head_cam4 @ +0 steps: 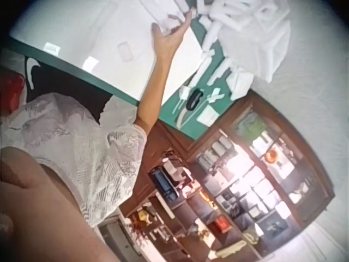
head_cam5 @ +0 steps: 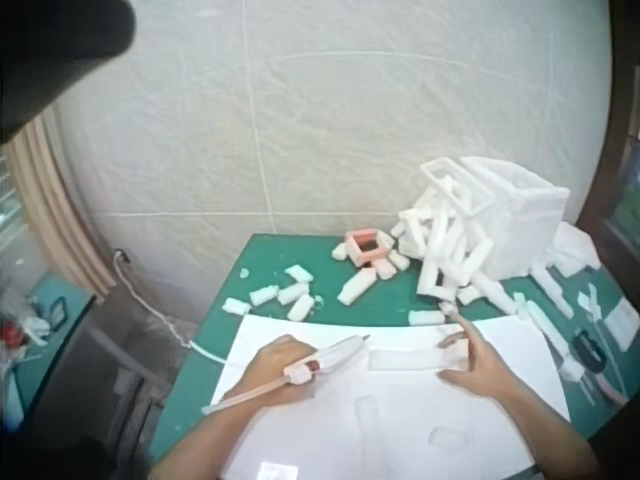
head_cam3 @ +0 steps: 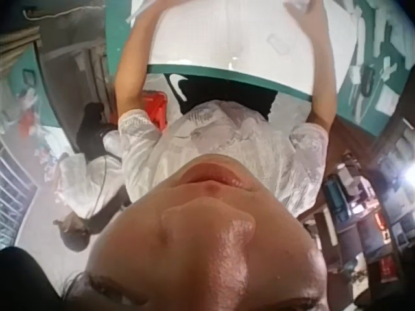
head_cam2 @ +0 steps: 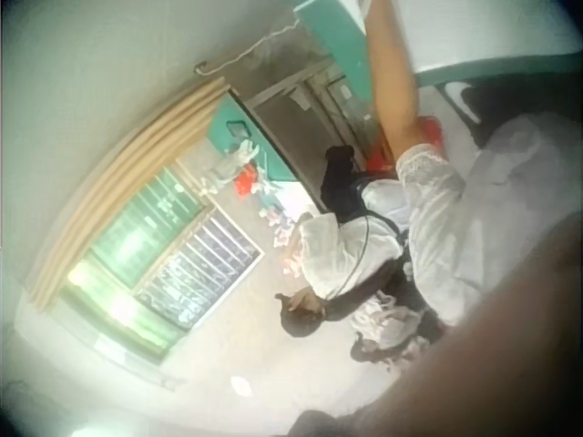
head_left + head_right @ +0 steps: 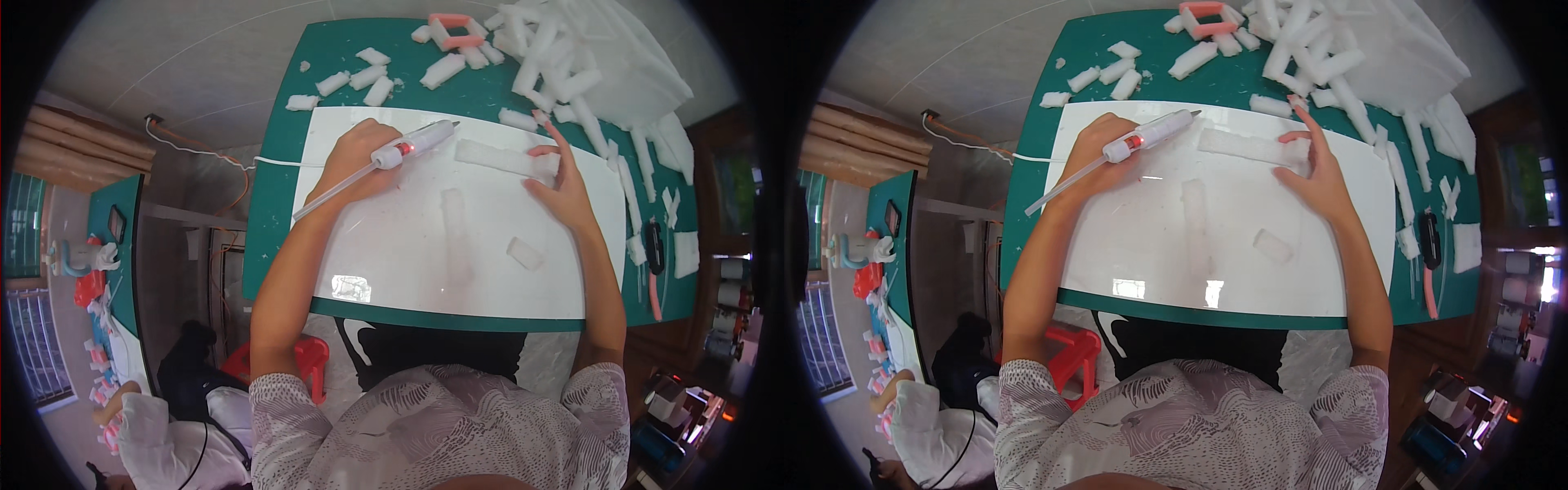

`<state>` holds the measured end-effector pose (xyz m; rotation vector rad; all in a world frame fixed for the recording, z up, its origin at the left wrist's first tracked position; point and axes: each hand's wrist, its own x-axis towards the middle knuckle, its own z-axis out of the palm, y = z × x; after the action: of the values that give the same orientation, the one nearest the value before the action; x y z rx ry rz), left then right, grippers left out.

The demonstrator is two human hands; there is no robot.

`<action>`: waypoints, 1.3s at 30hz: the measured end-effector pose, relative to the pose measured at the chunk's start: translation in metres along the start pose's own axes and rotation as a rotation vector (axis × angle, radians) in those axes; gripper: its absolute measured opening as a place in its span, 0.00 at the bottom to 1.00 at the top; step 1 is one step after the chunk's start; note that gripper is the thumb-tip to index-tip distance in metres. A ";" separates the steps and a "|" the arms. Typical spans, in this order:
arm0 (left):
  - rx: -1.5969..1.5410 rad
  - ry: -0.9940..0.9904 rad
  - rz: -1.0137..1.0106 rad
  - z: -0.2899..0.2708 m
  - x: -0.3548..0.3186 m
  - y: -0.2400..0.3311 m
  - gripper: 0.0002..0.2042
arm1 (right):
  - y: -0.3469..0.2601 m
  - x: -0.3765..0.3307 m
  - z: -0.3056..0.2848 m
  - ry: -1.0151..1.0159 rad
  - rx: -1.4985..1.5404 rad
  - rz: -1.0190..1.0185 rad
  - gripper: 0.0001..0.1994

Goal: The person assembles a foam structure by applying adhesive to foam strips using a hot glue gun and joining the pieces together by hand.

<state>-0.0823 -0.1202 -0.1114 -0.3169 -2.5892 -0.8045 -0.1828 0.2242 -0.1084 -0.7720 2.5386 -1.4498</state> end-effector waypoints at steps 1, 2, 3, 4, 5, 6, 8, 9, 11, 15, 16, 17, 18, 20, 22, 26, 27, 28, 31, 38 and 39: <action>0.005 -0.008 -0.006 -0.002 -0.001 -0.001 0.10 | 0.000 0.001 0.002 -0.004 0.009 0.004 0.47; -0.015 -0.005 -0.001 -0.004 -0.001 -0.001 0.10 | 0.001 0.002 0.003 0.003 -0.001 0.032 0.47; -0.037 -0.004 0.007 -0.005 -0.001 -0.002 0.11 | 0.001 0.002 0.004 0.013 -0.013 0.061 0.46; -0.043 -0.012 0.012 -0.006 -0.001 -0.002 0.11 | -0.001 0.003 0.004 0.020 -0.013 0.070 0.46; -0.048 0.004 0.009 -0.007 -0.002 -0.004 0.10 | -0.005 0.004 0.007 0.020 -0.008 0.063 0.46; -0.054 0.020 0.006 -0.007 -0.002 -0.003 0.09 | -0.007 0.004 0.007 0.020 -0.003 0.057 0.45; -0.054 0.007 -0.014 -0.005 0.000 0.000 0.10 | -0.007 0.005 0.006 0.029 -0.008 0.084 0.45; -0.048 0.002 -0.040 -0.004 0.001 0.002 0.10 | -0.007 0.004 0.005 0.031 -0.013 0.103 0.45; -0.088 -0.014 -0.058 -0.007 0.001 0.006 0.10 | -0.014 0.004 0.004 0.030 0.011 0.121 0.45; -0.130 -0.068 -0.093 -0.011 -0.001 0.011 0.10 | -0.018 0.003 0.003 0.018 -0.035 0.106 0.45; -0.131 -0.069 -0.090 -0.011 -0.001 0.011 0.10 | -0.017 0.003 0.003 0.021 -0.035 0.107 0.45; -0.117 -0.071 -0.082 -0.011 0.000 0.010 0.09 | -0.016 0.002 0.003 0.014 -0.023 0.107 0.45; -0.102 -0.072 -0.073 -0.011 0.000 0.010 0.08 | -0.015 0.002 0.003 0.006 -0.010 0.106 0.45; -0.097 -0.081 -0.087 -0.011 -0.001 0.013 0.07 | -0.019 0.002 0.004 0.009 -0.052 0.129 0.45; -0.089 -0.087 -0.098 -0.012 0.000 0.015 0.06 | -0.020 0.002 0.004 0.013 -0.095 0.148 0.45; -0.065 -0.107 -0.129 -0.013 0.001 0.019 0.04 | -0.018 0.002 0.003 0.010 -0.116 0.158 0.44; -0.061 -0.113 -0.143 -0.013 0.001 0.019 0.04 | -0.018 0.001 0.003 0.011 -0.131 0.154 0.44; -0.059 -0.113 -0.142 -0.012 0.001 0.018 0.04 | -0.016 0.001 0.003 0.012 -0.130 0.153 0.44; -0.094 -0.079 -0.106 -0.010 -0.001 0.014 0.04 | -0.013 0.001 0.004 0.020 -0.115 0.111 0.43; -0.103 -0.104 -0.151 -0.010 0.000 0.017 0.05 | -0.010 0.001 0.004 0.029 -0.123 0.082 0.42; -0.103 -0.105 -0.153 -0.010 0.000 0.017 0.05 | -0.010 0.001 0.005 0.038 -0.140 0.079 0.42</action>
<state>-0.0732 -0.1121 -0.0955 -0.1974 -2.7010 -1.0020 -0.1780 0.2163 -0.1026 -0.6598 2.6898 -1.2865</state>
